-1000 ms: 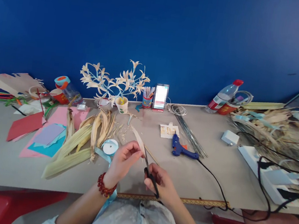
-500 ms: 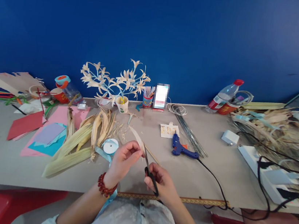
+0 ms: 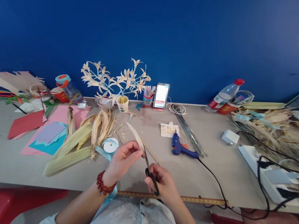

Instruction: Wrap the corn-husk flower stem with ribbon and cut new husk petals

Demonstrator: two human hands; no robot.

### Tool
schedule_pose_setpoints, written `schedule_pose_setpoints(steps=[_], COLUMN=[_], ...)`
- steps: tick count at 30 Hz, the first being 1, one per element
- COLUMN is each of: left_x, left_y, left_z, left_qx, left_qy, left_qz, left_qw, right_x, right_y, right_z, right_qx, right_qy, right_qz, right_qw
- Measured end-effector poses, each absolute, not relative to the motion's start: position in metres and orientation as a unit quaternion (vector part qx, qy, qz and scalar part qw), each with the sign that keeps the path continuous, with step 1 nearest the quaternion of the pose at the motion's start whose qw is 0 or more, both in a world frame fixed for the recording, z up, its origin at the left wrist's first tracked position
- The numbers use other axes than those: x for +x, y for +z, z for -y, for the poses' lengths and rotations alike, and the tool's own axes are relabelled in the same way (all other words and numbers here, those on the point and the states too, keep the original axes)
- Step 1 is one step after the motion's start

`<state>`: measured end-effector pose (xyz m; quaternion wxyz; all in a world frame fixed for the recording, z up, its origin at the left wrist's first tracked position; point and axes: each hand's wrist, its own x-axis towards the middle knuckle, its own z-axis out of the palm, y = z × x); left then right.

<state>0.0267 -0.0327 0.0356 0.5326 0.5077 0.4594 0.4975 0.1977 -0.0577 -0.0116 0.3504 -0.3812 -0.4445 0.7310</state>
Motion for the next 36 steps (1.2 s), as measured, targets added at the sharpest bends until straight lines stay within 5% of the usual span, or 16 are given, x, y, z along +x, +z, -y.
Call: schedule_pose_setpoints(steps=[36], left_x=[0.0261], left_y=[0.0421], left_z=[0.0338], left_qx=[0.522], left_qy=[0.455], left_qz=[-0.416], left_qw=[0.59], right_x=[0.2038], right_y=[-0.0152], right_z=[0.0606], right_qx=[-0.383], right_qy=[0.74], right_qz=[0.437], right_qw=[0.34])
